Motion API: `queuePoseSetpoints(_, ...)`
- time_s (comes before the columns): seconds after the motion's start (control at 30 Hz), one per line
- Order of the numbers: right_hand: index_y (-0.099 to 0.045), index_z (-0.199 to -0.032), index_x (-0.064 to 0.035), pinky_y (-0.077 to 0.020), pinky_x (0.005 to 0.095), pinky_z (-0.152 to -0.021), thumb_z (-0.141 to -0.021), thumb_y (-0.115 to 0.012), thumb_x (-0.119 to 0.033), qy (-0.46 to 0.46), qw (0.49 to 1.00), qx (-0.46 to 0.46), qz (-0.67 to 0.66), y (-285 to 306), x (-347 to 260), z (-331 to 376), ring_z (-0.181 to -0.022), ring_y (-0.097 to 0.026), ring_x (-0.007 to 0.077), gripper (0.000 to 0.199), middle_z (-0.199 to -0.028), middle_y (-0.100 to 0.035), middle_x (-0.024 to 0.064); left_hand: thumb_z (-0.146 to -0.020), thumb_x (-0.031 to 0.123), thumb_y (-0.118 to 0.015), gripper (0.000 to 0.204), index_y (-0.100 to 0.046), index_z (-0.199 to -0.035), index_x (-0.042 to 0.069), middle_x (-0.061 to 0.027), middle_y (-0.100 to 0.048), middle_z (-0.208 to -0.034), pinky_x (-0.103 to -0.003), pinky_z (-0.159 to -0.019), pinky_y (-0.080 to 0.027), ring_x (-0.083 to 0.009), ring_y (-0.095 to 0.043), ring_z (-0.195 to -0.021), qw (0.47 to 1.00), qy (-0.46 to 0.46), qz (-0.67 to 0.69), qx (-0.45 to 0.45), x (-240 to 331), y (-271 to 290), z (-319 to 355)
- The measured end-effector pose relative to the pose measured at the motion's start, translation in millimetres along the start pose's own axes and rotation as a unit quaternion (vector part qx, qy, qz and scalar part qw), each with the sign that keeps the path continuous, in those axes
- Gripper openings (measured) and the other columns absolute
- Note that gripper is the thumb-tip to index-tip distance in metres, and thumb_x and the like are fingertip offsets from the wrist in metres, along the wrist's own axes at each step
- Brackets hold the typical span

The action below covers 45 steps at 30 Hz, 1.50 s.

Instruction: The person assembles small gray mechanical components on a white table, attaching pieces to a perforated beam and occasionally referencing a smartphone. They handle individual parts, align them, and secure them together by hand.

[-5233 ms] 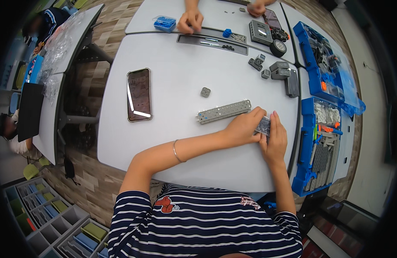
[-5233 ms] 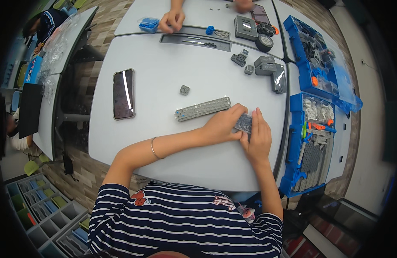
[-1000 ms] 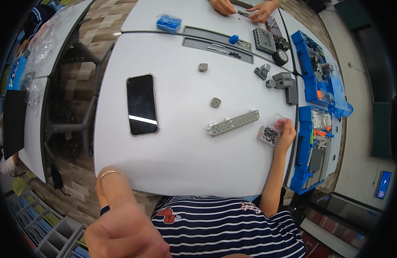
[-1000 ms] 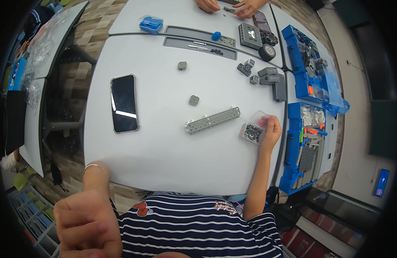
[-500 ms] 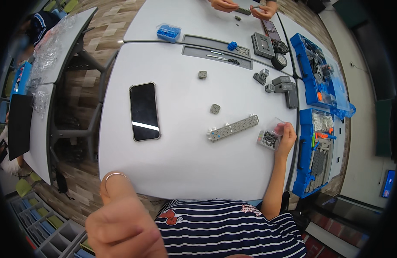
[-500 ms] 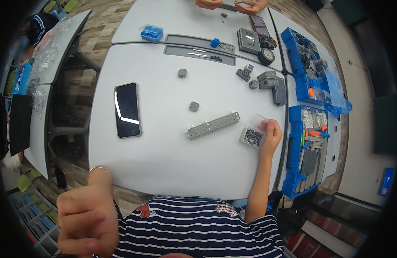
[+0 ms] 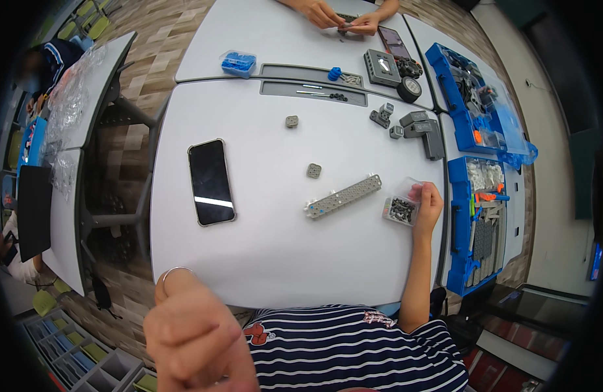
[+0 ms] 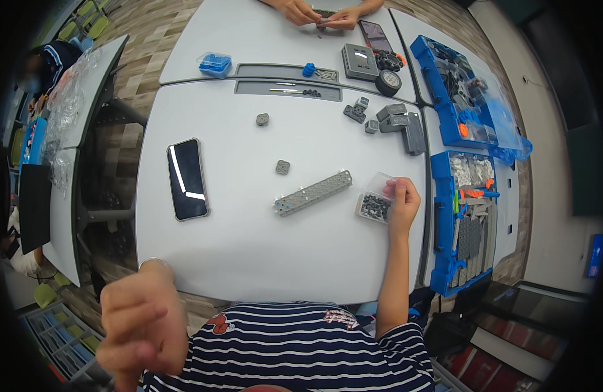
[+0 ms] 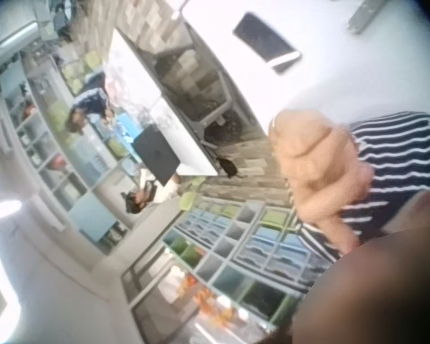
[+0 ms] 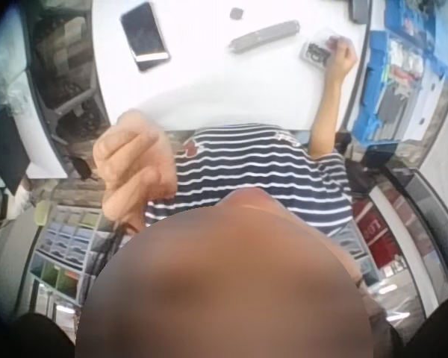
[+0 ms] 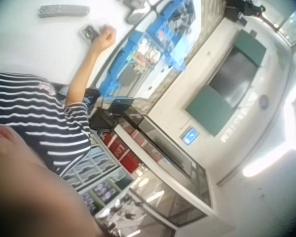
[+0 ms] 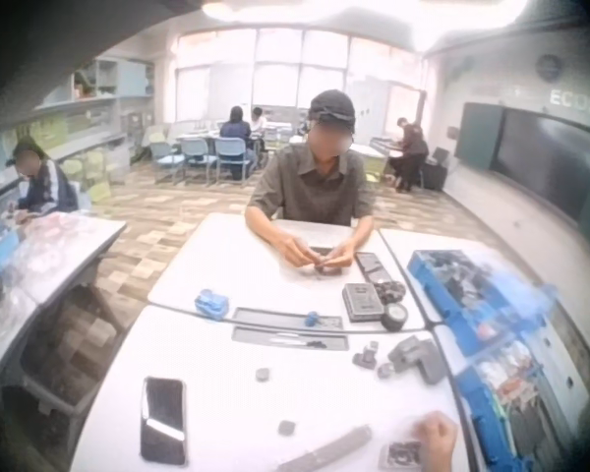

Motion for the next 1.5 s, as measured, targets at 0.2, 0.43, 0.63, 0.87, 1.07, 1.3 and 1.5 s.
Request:
queuePoseSetpoints(0.2,-0.069,-0.102,0.0014,-0.0538,0.0273,-0.074,-0.110,-0.058,-0.032,-0.005,1.000,0.001,-0.015,-6,-5,0,-0.079,-0.067,0.0120,0.036,-0.090,-0.072,0.0058,-0.078,0.012,-0.075,0.037,-0.076,-0.115,0.007,-0.0048,-0.068,-0.098,-0.029,-0.057,-0.046,-0.0181,-0.061,-0.073,0.933,0.080,0.063,-0.344,-8,-81,30)
queuePoseSetpoints(0.43,-0.070,-0.104,0.0040,-0.0566,0.0286,-0.078,-0.110,-0.060,-0.026,-0.021,0.996,-0.028,-0.080,-10,-7,7,-0.083,-0.071,0.0148,0.032,-0.094,-0.074,0.0091,-0.080,0.007,-0.080,0.027,-0.075,-0.107,0.006,-0.0056,-0.067,-0.102,-0.035,-0.070,-0.055,-0.0241,-0.063,-0.083,0.869,0.181,0.099,-0.449,-7,-172,140)
queuePoseSetpoints(0.63,-0.072,-0.109,0.0022,-0.0563,0.0277,-0.078,-0.108,-0.063,-0.028,-0.013,0.990,-0.111,-0.087,-14,-18,9,-0.084,-0.071,0.0148,0.031,-0.093,-0.076,0.0095,-0.078,0.014,-0.084,0.029,-0.075,-0.104,0.004,-0.0048,-0.063,-0.101,-0.037,-0.074,-0.054,-0.0246,-0.060,-0.090,0.845,0.180,0.052,-0.501,-11,-190,163)
queuePoseSetpoints(0.87,-0.073,-0.115,-0.0027,-0.0539,0.0298,-0.079,-0.099,-0.073,-0.024,0.078,0.993,-0.076,0.048,-1,-45,1,-0.092,-0.070,0.0170,0.027,-0.102,-0.075,0.0102,-0.073,0.010,-0.087,0.030,-0.074,-0.100,0.005,-0.0048,-0.062,-0.099,-0.037,-0.073,-0.053,-0.0251,-0.060,-0.089,0.838,0.202,0.044,-0.504,-13,-191,174)
queuePoseSetpoints(1.07,-0.073,-0.107,-0.0020,-0.0510,0.0290,-0.077,-0.091,-0.079,-0.013,0.172,0.971,-0.058,0.153,30,-72,2,-0.092,-0.066,0.0199,0.020,-0.107,-0.071,0.0115,-0.072,0.008,-0.087,0.030,-0.073,-0.099,0.005,-0.0051,-0.064,-0.099,-0.036,-0.072,-0.052,-0.0246,-0.061,-0.087,0.845,0.195,0.054,-0.495,-16,-192,176)
queuePoseSetpoints(1.3,-0.076,-0.092,-0.0065,-0.0403,0.0308,-0.053,-0.084,-0.081,-0.009,0.104,0.943,-0.219,0.229,21,-77,21,-0.055,-0.053,0.0148,0.009,-0.067,-0.059,0.0031,-0.070,0.007,-0.088,0.032,-0.073,-0.099,0.005,-0.0052,-0.064,-0.100,-0.036,-0.070,-0.052,-0.0240,-0.061,-0.084,0.840,0.205,0.063,-0.499,-18,-192,177)
queuePoseSetpoints(1.5,-0.076,-0.099,-0.0078,-0.0489,0.0333,-0.056,-0.085,-0.077,-0.006,0.126,0.922,-0.210,0.301,6,-75,27,-0.059,-0.063,0.0192,0.015,-0.073,-0.065,0.0048,-0.070,0.007,-0.088,0.033,-0.073,-0.099,0.005,-0.0054,-0.064,-0.100,-0.036,-0.070,-0.052,-0.0241,-0.062,-0.086,0.841,0.202,0.070,-0.498,-18,-193,178)
Point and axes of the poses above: each hand's wrist, its own z-axis away from the middle knuckle, its own y-axis out of the back of the hand, x = y × z, the point moved 2 cm from there along -z, towards the middle knuckle
